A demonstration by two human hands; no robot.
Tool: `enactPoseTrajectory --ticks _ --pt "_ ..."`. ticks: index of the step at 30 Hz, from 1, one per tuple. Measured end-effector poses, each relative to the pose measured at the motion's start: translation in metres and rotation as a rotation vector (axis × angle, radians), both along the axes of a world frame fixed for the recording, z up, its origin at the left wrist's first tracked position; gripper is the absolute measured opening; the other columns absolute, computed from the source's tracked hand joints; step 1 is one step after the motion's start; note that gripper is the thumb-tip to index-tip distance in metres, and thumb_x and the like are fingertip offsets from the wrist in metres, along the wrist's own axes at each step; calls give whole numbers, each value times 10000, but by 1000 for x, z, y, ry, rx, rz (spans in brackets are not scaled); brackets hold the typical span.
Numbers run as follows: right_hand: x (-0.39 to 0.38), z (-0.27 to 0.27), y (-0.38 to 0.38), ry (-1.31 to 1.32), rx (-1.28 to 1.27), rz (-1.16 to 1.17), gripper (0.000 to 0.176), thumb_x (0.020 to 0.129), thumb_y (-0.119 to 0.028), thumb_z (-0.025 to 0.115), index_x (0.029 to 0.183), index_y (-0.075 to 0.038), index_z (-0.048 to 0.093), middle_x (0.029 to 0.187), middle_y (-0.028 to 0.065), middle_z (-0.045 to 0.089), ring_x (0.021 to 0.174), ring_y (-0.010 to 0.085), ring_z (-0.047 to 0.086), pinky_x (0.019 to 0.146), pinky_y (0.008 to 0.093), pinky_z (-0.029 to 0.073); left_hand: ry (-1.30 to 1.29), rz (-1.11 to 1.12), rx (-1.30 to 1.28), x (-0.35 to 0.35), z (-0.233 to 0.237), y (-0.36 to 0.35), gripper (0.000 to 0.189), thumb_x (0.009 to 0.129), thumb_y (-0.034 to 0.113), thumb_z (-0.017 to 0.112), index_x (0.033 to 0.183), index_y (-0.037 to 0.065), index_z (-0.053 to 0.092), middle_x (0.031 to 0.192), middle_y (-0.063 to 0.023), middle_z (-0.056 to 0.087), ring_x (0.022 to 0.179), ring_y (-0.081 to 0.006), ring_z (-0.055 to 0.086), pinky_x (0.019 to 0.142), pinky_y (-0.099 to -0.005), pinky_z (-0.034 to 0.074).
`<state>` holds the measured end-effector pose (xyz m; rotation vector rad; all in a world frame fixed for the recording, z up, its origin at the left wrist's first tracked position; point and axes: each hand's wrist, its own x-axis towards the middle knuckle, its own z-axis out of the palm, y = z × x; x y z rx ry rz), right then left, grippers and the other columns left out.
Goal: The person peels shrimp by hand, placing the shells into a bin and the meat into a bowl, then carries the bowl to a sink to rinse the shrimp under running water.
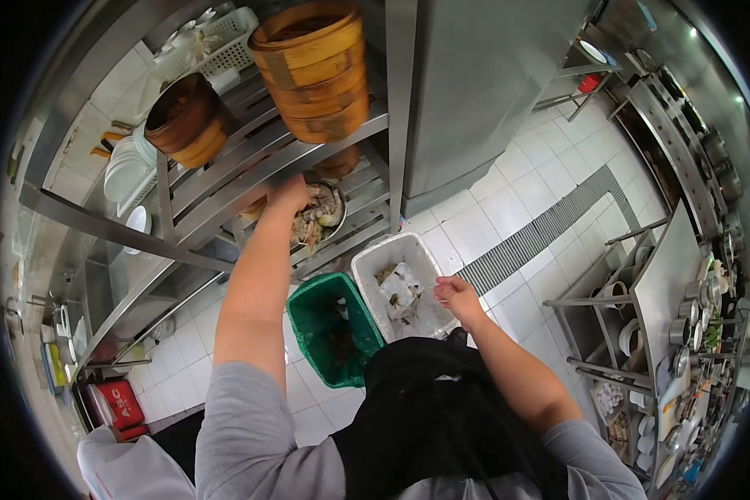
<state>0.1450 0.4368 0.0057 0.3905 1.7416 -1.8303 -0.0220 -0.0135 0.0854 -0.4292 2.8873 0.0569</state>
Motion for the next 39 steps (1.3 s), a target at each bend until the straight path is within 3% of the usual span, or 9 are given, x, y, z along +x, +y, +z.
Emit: enactPoseTrajectory --ticks 4,8,10,13,19,26,32,34,39 --pt "0 -5 11 4 36 11 375 939 -56 618 1306 23 611 1062 72 696 917 144 662 782 281 518 115 -78 15 2 0 -11 428 960 231 634 1357 86 571 1305 -182 679 1229 -381 631 1004 -464 515" --pt "-3 -9 10 23 12 21 370 933 -56 621 1296 15 613 1051 70 699 915 142 663 793 294 519 -5 -94 66 17 20 -8 385 956 224 676 1294 78 563 1236 -175 693 1175 -400 637 976 -477 511" --pt "-4 -6 3 37 -3 49 353 931 -47 613 1279 11 621 1029 65 699 900 139 660 786 291 517 180 -121 203 34 11 -11 320 941 205 707 1210 79 587 1174 -171 695 1129 -409 641 957 -482 509" --pt "-6 3 -10 48 -4 78 343 930 -32 601 1267 21 626 1010 71 697 882 140 654 774 280 515 311 -139 193 41 4 -14 302 922 176 727 1188 84 616 1178 -174 700 1136 -400 644 950 -479 514" --pt "-1 -5 -19 93 -39 140 339 933 -29 607 1264 41 626 1010 86 692 892 146 657 784 273 522 425 -96 309 54 8 -13 201 959 176 682 1140 92 663 1070 -136 749 1017 -370 700 871 -480 548" --pt "-4 2 -35 126 -11 199 347 935 -30 616 1275 40 631 1045 90 699 922 161 664 823 282 530 576 -110 202 73 34 1 155 977 210 657 1097 120 698 988 -128 756 913 -373 711 799 -464 563" --pt "-24 31 -62 285 -27 280 341 946 -42 626 1276 40 640 1080 101 715 978 168 675 890 294 537 860 -222 56 127 73 28 124 947 145 680 1051 92 722 940 -145 737 869 -367 702 770 -432 560" --pt "-28 41 -69 376 0 330 344 953 -64 650 1287 16 646 1103 105 723 1008 175 680 926 307 536 1208 -325 7 143 76 38 155 889 52 696 1042 76 696 924 -130 711 851 -354 681 780 -429 557" --pt "-36 52 -88 439 -30 346 386 961 -111 691 1330 -19 628 1194 113 705 1083 188 664 974 324 524 1308 -280 82 180 80 65 178 844 -10 709 1004 66 698 941 -123 707 871 -334 680 786 -405 552"
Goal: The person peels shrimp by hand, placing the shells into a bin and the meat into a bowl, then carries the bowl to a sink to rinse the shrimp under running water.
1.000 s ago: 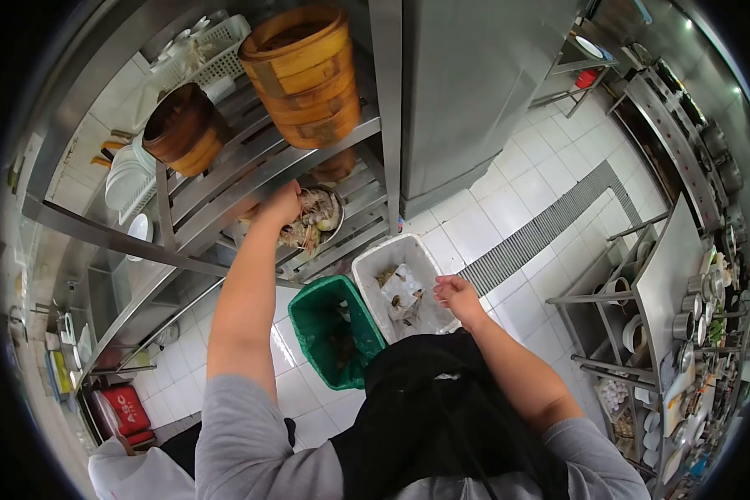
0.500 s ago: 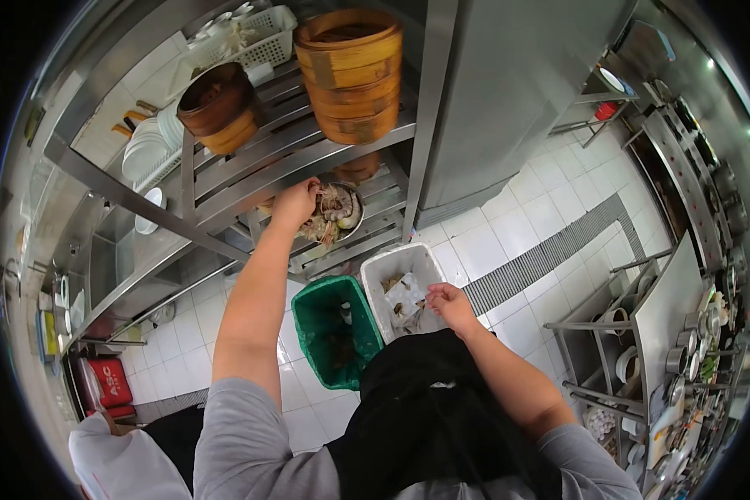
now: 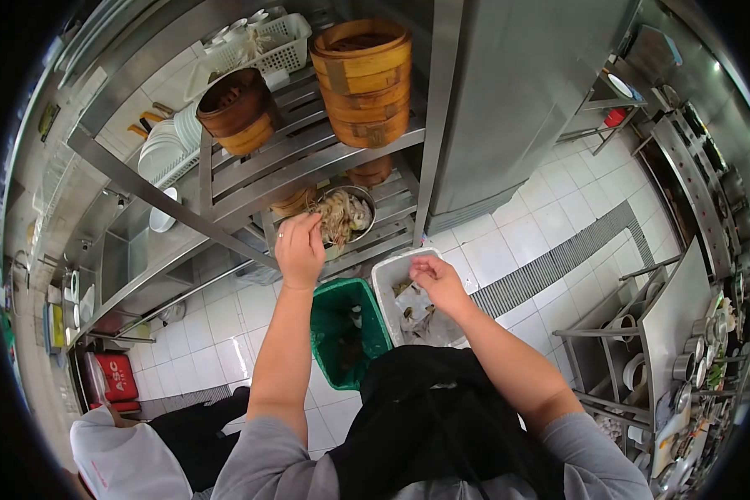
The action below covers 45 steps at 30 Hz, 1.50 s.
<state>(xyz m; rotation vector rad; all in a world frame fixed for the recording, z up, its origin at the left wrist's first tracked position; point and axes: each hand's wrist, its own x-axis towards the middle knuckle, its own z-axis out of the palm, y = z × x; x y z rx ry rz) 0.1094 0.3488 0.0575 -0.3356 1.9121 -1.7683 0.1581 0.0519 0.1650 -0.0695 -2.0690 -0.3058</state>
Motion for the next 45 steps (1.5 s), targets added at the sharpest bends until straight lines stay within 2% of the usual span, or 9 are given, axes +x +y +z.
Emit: enactPoseTrajectory --ticks 7,13,17,23,27,33,40,43,45 --pt "10 59 -7 18 -351 122 571 990 -183 709 1491 -57 465 1441 137 554 1351 232 514 1050 352 493 -115 -322 330 59 25 81 155 842 -47 721 974 33 710 952 -126 724 854 -308 699 755 -365 561" --pt "27 51 29 -290 -341 53 284 1037 -189 661 1239 8 630 966 5 689 843 90 631 801 285 524 -325 -301 681 56 -34 120 157 872 -30 721 1024 12 716 1108 -149 714 990 -292 697 840 -343 556" --pt "26 28 49 -204 -228 -88 270 1032 -165 664 1230 14 628 933 28 691 782 96 640 738 287 535 -381 -306 209 46 -12 147 443 863 125 759 1288 78 646 1281 -177 650 1201 -349 633 1128 -487 402" --pt "24 16 63 130 84 -183 295 985 -196 702 1187 13 656 942 135 736 800 207 719 715 343 564 -872 -462 78 17 -61 180 548 887 188 731 1399 85 563 1266 -165 653 1148 -367 646 1088 -512 397" --pt "31 37 69 309 387 -290 308 941 -222 722 1159 -8 682 988 239 728 856 362 733 773 406 575 -919 -432 156 12 -74 201 395 949 221 640 1300 46 593 1155 -190 693 1064 -408 670 964 -516 467" --pt "31 27 76 752 503 -295 291 927 -193 716 1155 -15 688 1052 226 729 971 407 700 852 455 571 -1051 -438 306 4 -88 215 321 979 290 550 1089 1 634 1022 -248 716 956 -459 679 843 -573 503" --pt "19 -8 83 823 607 -332 301 926 -189 719 1167 -15 668 1050 226 713 954 415 691 824 470 577 -1343 -434 158 6 -75 215 334 976 295 510 1037 4 661 1089 -268 715 1011 -449 677 915 -571 501" --pt "1 -11 93 535 601 -420 369 928 -128 706 1261 -2 610 1003 203 712 897 356 712 753 446 593 -1383 -397 134 12 -97 211 382 978 319 531 1155 9 668 1192 -273 689 1085 -436 666 975 -550 492" --pt "-3 -2 95 -262 41 -262 482 926 -37 674 1382 7 523 1036 167 708 894 282 721 714 399 600 -1051 -277 149 9 -114 203 448 996 299 569 1348 27 622 1324 -248 643 1213 -422 620 1038 -482 485"
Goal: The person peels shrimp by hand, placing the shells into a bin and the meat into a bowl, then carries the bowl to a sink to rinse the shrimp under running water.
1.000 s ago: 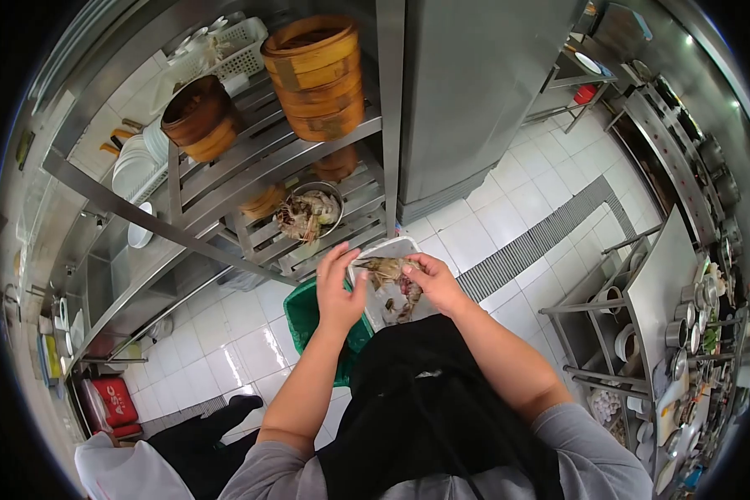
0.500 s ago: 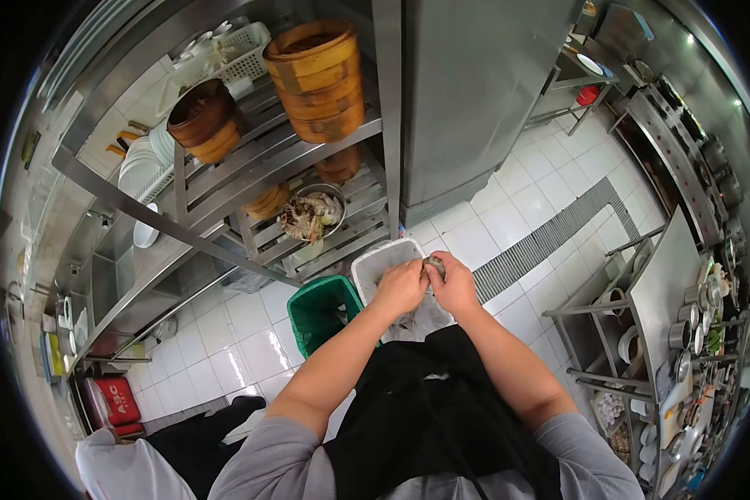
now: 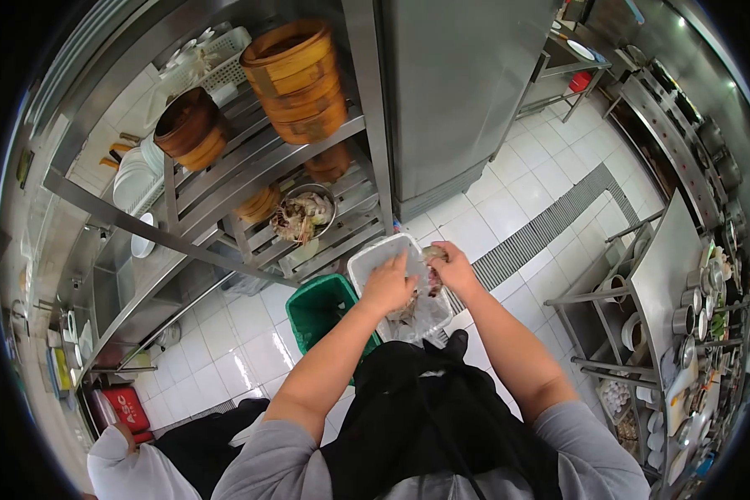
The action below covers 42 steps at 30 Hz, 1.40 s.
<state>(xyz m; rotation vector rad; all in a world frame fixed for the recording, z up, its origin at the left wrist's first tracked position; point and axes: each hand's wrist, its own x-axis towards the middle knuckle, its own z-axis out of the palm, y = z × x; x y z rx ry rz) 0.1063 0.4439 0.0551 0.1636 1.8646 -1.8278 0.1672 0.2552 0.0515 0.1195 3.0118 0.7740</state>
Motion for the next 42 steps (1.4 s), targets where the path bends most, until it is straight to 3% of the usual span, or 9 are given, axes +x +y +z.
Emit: enactPoseTrajectory --ticks 1,3,6,11,14,26,34,38,42 --pt "1 -3 0 -56 -226 46 548 940 37 616 1462 10 448 1095 156 687 924 236 711 714 369 606 -1 -3 2 -4 -2 -3 448 996 299 569 1348 27 622 1324 -248 643 1213 -422 620 1038 -482 485" --pt "4 3 -2 -61 -296 117 547 951 40 609 1470 18 436 1120 166 683 932 240 714 715 374 609 317 -103 464 -18 -2 -11 475 976 171 628 1439 79 578 1326 -215 628 1123 -406 657 997 -466 507" --pt "8 21 -6 -74 -379 155 435 991 8 615 1401 60 480 1097 171 689 901 228 722 705 375 616 34 -164 492 -25 19 -29 450 964 109 644 1412 143 614 1255 -186 652 1079 -376 672 936 -441 530" --pt "-3 36 -3 -152 -203 46 204 988 -183 730 983 2 645 800 84 690 653 143 650 561 297 530 92 -274 275 -29 61 -33 384 952 176 670 1336 165 662 1116 -144 688 1015 -360 676 876 -448 544" --pt "-9 36 -9 -128 -190 -6 206 968 -193 752 911 -29 641 738 60 667 602 117 598 521 272 467 97 -343 142 -37 65 -30 330 969 227 645 1290 157 674 1085 -135 703 1006 -376 675 867 -463 547" --pt "-8 31 -8 74 -160 51 134 963 -91 723 1005 19 660 786 56 668 625 110 599 553 280 494 119 -281 80 -56 44 -27 193 1007 222 587 1105 99 700 1011 -192 730 919 -416 682 805 -492 548" --pt "-10 45 0 219 -248 214 152 982 -53 690 1120 11 681 848 35 682 710 95 619 676 269 529 -497 -385 733 -73 50 -51 171 969 92 595 1084 39 710 919 48 660 866 -71 550 788 -259 453" --pt "-2 59 -5 565 -127 385 156 985 -39 679 1134 7 684 887 42 699 783 107 651 740 271 550 -547 -470 721 -80 56 -57 185 976 139 601 1098 51 709 943 53 659 894 -67 538 805 -251 438" --pt "-1 46 -5 420 -84 332 160 986 -45 687 1138 5 689 940 70 715 869 124 681 796 297 578 -738 -262 837 -78 52 -52 264 1001 270 624 1151 66 697 1026 18 677 958 -100 595 818 -307 495"
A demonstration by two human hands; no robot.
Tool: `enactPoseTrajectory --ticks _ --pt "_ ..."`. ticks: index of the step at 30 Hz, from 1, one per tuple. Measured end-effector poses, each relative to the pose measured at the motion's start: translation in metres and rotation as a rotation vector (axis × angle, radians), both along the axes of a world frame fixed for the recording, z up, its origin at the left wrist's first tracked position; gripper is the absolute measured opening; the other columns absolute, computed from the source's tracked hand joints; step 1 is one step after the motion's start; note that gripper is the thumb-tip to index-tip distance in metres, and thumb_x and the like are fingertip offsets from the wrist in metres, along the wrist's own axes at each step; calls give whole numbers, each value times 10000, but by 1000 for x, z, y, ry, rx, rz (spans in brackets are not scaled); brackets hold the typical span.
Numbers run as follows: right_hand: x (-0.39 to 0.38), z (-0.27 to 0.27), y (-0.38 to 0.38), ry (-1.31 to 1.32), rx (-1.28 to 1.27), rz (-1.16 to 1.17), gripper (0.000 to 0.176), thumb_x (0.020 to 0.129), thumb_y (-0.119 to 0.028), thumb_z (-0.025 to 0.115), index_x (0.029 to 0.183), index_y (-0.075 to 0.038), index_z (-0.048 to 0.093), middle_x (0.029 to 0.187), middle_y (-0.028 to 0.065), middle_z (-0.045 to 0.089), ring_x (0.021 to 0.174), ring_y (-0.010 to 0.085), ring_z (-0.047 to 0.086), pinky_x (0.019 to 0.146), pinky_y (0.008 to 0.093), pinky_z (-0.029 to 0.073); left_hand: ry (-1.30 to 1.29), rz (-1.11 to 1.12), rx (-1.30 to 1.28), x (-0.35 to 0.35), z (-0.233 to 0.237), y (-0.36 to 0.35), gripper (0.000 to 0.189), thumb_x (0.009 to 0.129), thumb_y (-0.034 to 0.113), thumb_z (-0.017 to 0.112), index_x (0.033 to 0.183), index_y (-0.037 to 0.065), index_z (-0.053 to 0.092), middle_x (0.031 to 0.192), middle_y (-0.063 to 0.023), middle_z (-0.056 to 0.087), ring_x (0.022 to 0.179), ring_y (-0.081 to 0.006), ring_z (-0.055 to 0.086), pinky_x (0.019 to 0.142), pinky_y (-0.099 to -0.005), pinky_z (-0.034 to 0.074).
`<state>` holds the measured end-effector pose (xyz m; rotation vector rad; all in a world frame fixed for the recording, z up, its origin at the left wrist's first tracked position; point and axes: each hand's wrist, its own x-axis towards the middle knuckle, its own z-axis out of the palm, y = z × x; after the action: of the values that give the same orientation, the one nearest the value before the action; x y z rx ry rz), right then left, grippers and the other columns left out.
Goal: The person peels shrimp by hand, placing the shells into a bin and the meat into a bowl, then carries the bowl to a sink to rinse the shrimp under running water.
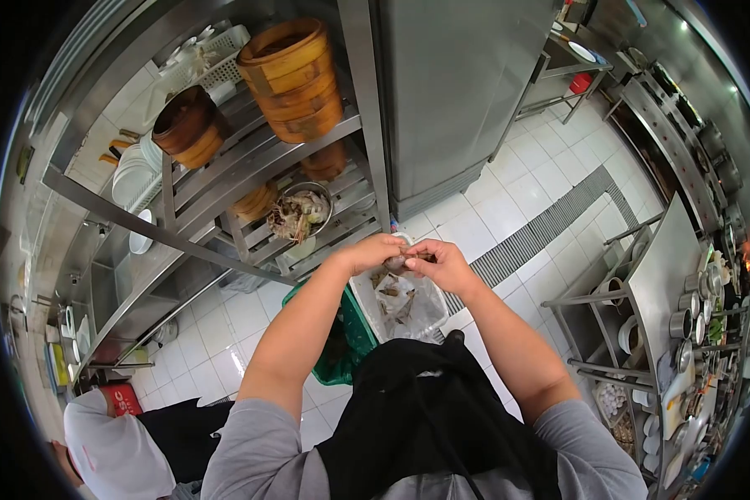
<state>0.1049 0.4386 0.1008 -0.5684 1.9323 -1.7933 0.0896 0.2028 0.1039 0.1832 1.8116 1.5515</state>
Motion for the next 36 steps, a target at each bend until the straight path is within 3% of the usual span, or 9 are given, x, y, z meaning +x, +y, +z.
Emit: enactPoseTrajectory --ticks 5,12,14,18,23,27,29,32,36 --pt "5 -24 5 -564 -380 -323 287 972 -137 740 1199 18 657 1051 123 730 946 190 724 825 356 627 -447 317 281 23 23 9 279 1037 280 606 1199 67 684 1135 -19 687 998 -147 647 849 -355 546" --pt "19 -9 -8 -569 -378 -318 254 986 -134 720 1185 6 649 1057 103 733 952 196 735 798 337 627 442 396 14 38 -20 28 354 1010 125 644 1345 10 636 1119 -85 733 981 -172 706 819 -327 575" --pt "23 -7 -16 -453 -322 -414 234 997 -130 703 1182 2 645 1062 94 734 963 175 733 791 326 623 765 426 -357 49 3 33 390 972 156 680 1337 23 650 1183 -158 738 1022 -268 733 873 -365 578" --pt "31 -12 -25 -295 -227 -416 237 1029 -127 657 1220 8 615 1095 91 730 993 168 727 815 298 609 881 446 -498 61 3 39 406 944 185 697 1326 50 664 1240 -216 708 1091 -364 714 920 -413 573" --pt "41 -13 -31 -209 -181 -451 189 1021 -67 651 1184 25 625 1063 85 729 934 135 706 772 281 589 793 559 -386 65 -12 44 359 954 106 559 1300 73 647 1044 -238 732 966 -426 714 852 -467 561" --pt "43 -21 -34 -169 -247 -422 191 1015 -53 654 1183 33 621 1065 98 728 947 150 712 781 289 597 628 607 -337 65 -7 46 348 940 48 510 1257 73 652 993 -232 731 916 -419 718 817 -466 564" --pt "38 -17 -31 -313 -372 -431 190 1012 -62 664 1171 34 624 1077 121 729 960 177 722 812 304 609 687 605 -327 64 -5 42 317 963 1 474 1222 66 645 883 -188 710 776 -255 728 727 -365 576" --pt "36 -8 -28 -437 -467 -409 213 1015 -96 668 1180 28 618 1086 141 729 961 212 734 853 331 617 592 526 -297 57 -12 30 393 965 -55 425 1260 91 639 883 -113 713 709 -193 683 686 -339 559" --pt "36 0 -27 -597 -632 -410 246 1026 -139 660 1205 22 608 1105 140 727 956 231 738 876 351 618 303 459 -68 49 -12 20 415 988 -58 435 1312 104 637 1046 -51 723 850 -143 691 753 -296 561"
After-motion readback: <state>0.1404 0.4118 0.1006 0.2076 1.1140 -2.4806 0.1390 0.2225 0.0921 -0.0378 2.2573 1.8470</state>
